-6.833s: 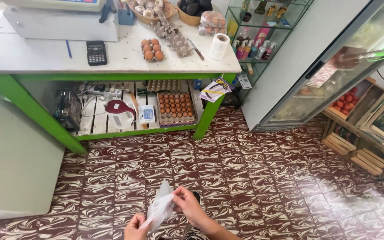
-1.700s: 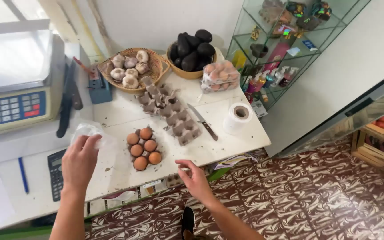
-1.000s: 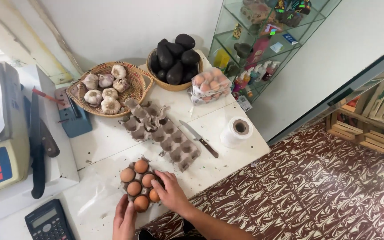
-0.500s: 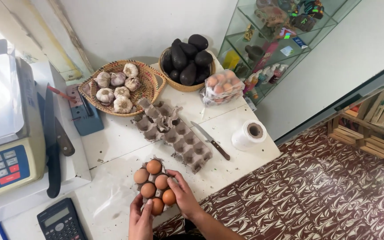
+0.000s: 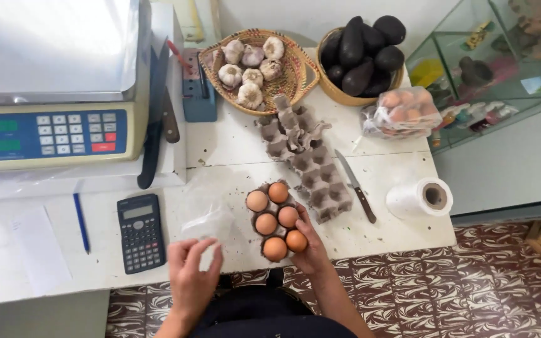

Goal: The person is transferring eggs from a tray into a plastic bag, tying the bag, and then cutting a cardboard egg carton using a knife.

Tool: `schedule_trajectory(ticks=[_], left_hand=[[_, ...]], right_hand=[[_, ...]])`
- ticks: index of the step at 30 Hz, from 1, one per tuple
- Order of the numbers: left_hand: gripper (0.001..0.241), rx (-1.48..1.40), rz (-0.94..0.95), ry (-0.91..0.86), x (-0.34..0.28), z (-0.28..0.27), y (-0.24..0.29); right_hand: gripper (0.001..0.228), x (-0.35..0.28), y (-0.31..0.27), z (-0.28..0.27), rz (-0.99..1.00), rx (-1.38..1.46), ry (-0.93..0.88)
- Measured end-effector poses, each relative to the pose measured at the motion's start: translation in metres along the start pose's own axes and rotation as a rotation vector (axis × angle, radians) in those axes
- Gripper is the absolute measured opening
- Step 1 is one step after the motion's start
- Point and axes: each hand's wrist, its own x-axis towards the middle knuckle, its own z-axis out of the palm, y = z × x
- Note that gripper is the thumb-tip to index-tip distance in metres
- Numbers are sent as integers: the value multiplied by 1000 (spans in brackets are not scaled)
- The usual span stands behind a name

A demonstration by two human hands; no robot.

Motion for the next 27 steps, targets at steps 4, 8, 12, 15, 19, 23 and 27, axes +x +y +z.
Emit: schedule_trajectory(ticks=[4,8,12,15,19,23,27], left_hand=[[61,400,101,172,22,-22,-19],[21,244,89,92,42,-6,-12],[23,154,88,-38,49,3,-3],[26,92,52,-105,52,-3,1],[27,69,-34,-166,49,-1,21],[24,256,62,-112,54,15,31],[24,489,140,-216,65,26,45]], right_hand=[[48,-20,-5,0,110,-130,-75],[49,-40,5,11,269,-68,-219],[58,-43,21,23,272,-109,-230],[57,-38,23,20,198,-93,-152],[45,-34,25,7,125,-78,-203],[46,-36,34,10,146,-66,-151],[45,-36,42,6,158,-90,-185]])
